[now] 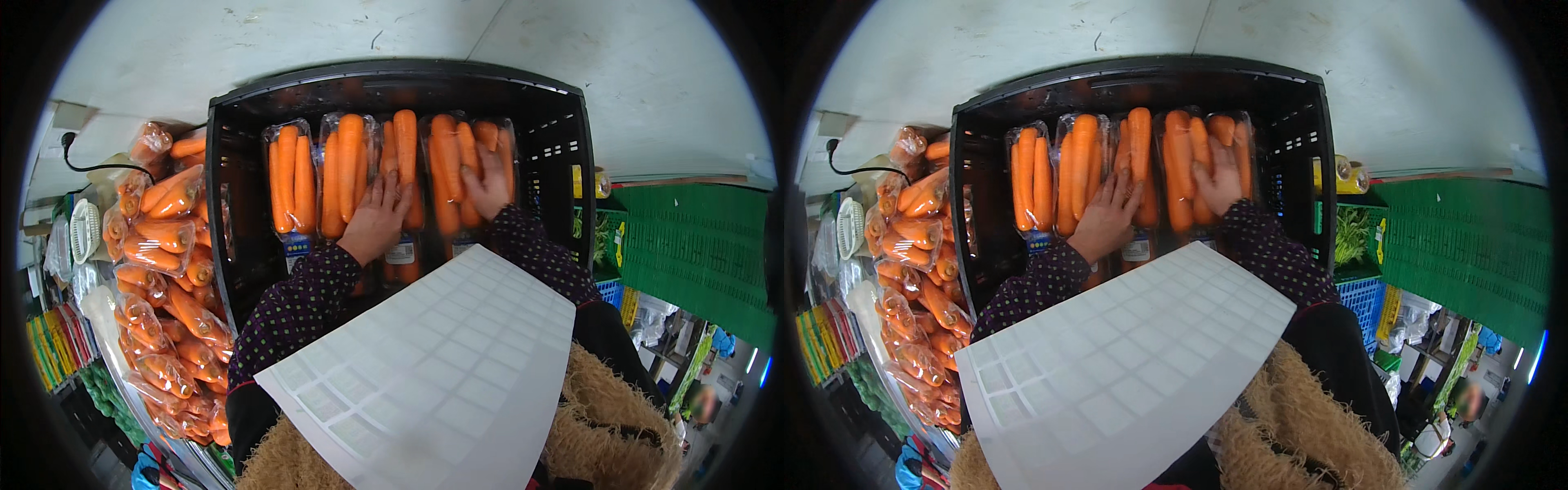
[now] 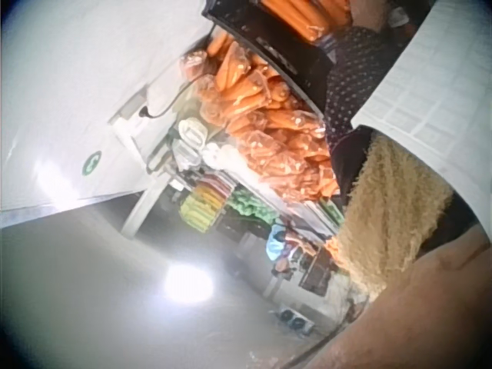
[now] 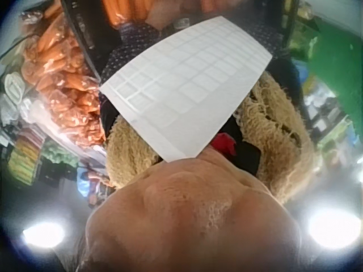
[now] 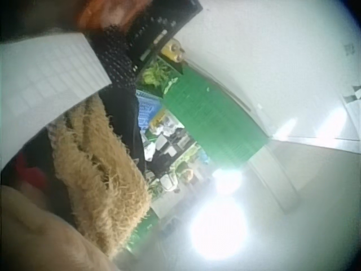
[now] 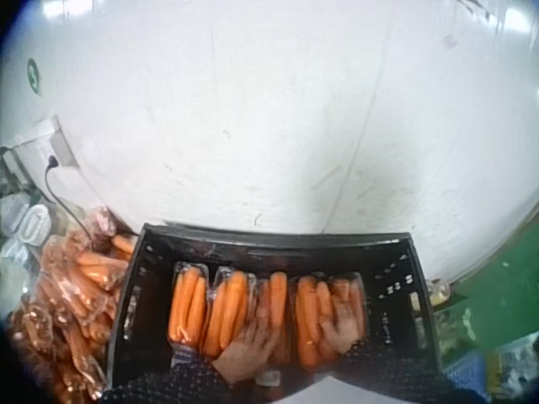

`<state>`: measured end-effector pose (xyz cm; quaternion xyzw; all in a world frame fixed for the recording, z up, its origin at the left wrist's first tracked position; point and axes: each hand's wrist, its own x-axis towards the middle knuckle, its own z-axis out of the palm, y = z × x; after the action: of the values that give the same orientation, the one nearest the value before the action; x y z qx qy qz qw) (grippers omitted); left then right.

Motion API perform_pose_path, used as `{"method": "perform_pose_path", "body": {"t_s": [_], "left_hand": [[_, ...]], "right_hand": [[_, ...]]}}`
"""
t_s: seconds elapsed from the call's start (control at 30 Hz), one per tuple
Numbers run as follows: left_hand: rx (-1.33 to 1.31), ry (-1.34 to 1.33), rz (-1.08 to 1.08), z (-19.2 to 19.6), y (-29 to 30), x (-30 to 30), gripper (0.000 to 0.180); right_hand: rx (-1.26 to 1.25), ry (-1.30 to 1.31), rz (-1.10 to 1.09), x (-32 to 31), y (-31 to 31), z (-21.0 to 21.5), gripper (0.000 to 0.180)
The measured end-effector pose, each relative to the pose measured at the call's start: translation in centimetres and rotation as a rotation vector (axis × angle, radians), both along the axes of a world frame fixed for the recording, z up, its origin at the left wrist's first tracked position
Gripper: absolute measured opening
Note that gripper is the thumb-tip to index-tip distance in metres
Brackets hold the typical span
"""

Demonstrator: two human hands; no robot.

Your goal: The person packs carrots into clear plastic containers, seals them with tape, and applies labels. They arrange the labeled containers in a black crate and handle a sheet of labels throughout the process.

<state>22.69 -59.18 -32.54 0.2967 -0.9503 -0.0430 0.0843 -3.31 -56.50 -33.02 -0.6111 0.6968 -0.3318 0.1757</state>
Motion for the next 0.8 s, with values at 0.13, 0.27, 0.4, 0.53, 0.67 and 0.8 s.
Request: {"method": "perform_pose_path", "body": {"t_s": [0.13,0.27,0.4,0.53,0.67,0.8], "left_hand": [[0.078,-0.066,0.029,0.1,0.2,0.0,0.077],[0.142,0.030,-0.006,0.5,-0.2,1.2,0.085],[0.110,0.013,0.029,0.1,-0.3,1.6,0.089],[0.195,-0.013,0.067,3.2,0.3,4.1,0.080],[0.119,0.200,0.281,10.4,1.0,7.6,0.060],[-0.240,0.546,0.764,15.9,6.9,17.5,0.051]], "right_hand": [[0.047,0.285,-0.083,2.2,0.3,-1.7,0.062],[-0.179,0.466,0.122,1.4,0.6,1.0,0.047],[-0.193,0.415,0.153,1.3,-0.7,0.5,0.038],[-0.103,0.608,0.260,1.7,-1.1,2.1,0.037],[0.022,-0.071,0.129,4.8,-1.3,5.3,0.041],[-0.159,-0.395,0.597,18.1,-4.3,10.3,0.033]]}}
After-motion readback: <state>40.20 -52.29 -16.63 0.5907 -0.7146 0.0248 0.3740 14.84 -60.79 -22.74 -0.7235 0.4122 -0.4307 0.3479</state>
